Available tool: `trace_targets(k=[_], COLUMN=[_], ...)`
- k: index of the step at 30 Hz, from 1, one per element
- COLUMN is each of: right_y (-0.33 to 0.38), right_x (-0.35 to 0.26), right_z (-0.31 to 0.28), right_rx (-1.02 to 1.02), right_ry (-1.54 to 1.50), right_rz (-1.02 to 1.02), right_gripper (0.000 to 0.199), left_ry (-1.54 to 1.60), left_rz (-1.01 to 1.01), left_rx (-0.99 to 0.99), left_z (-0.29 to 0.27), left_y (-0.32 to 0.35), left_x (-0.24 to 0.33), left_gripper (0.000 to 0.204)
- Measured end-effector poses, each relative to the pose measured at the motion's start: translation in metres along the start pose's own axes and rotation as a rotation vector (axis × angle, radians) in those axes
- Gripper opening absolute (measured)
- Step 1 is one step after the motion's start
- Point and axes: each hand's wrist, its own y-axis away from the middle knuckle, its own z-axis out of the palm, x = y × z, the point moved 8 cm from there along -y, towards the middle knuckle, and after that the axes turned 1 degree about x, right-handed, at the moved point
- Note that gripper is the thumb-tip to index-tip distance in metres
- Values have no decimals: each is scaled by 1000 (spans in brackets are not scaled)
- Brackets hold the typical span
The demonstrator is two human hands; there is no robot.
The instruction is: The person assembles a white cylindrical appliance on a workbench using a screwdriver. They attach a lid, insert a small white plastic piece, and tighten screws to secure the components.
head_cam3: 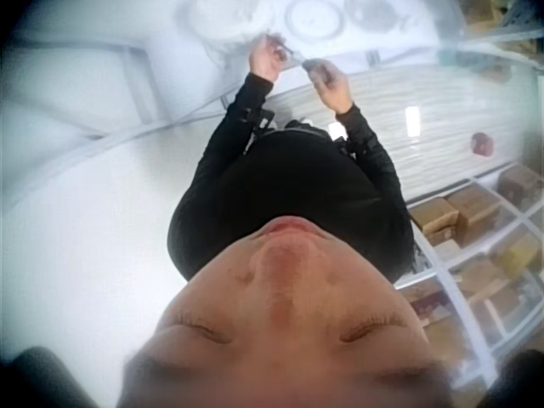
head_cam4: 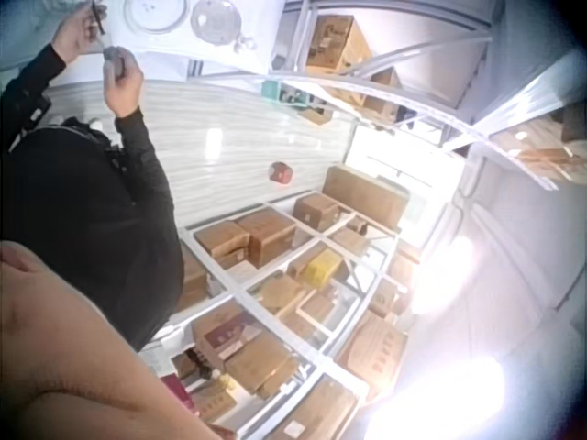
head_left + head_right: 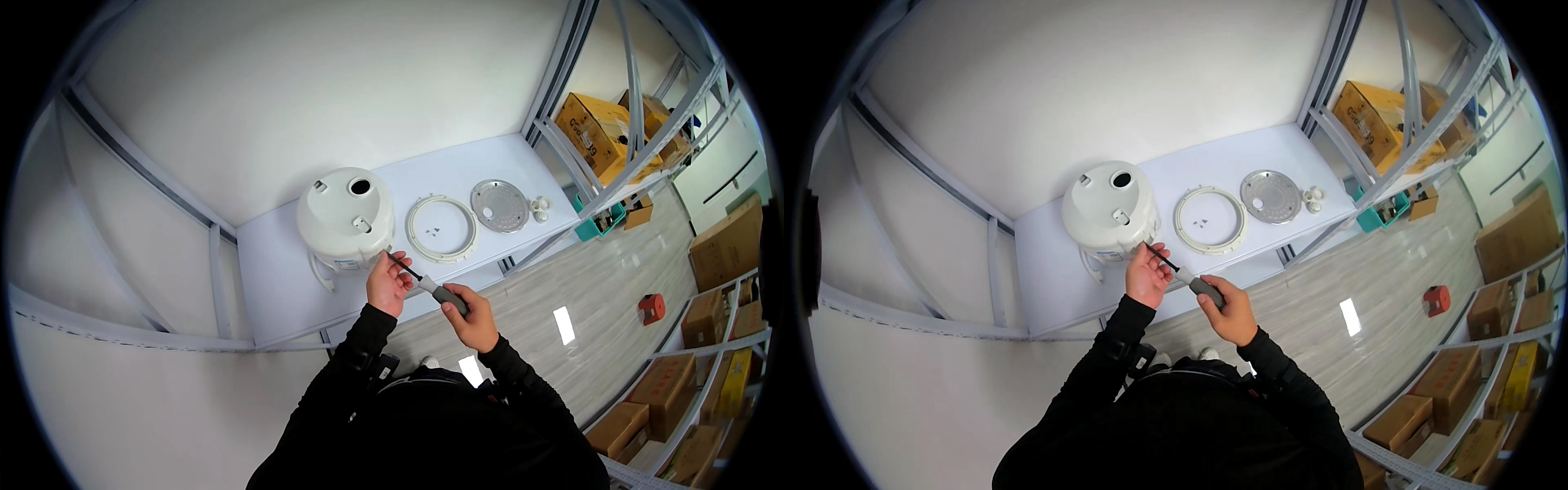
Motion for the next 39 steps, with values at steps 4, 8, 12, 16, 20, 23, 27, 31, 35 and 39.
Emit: trace_targets(k=[4,8,12,16,20,23,27,31,35,39], right_y=[-2,-4,-4,0,4,5,6,7,10,11], right_x=[-15,-25,-23,-23,-24,-31,-27,-28,-28,-27], right_z=[-3,-5,-4,-3,-1,1,0,2,3,-1], right_rx=[35,44,26,29,51,34,45,44,46,70], right_ry=[89,78,65,85,128,134,118,128,107,125], right_rz=[-185,-242,-206,-209,-244,-239,-235,-229,-226,-246], right_gripper=[37,40,40,41,39,38,37,35,34,33], left_ry=[6,13,19,31,67,77,81,80,87,82], left_rz=[-7,-21,-32,-44,-52,-71,-87,-90,-104,-121], left_rx=[-6,3,-2,-5,-10,5,11,4,-7,-16], left_z=[1,5,4,5,5,5,5,7,8,7], left_y=[0,2,1,2,0,2,2,3,2,3], left_x=[2,4,5,4,2,3,1,3,3,0], left_gripper=[44,46,46,46,46,47,47,47,48,46])
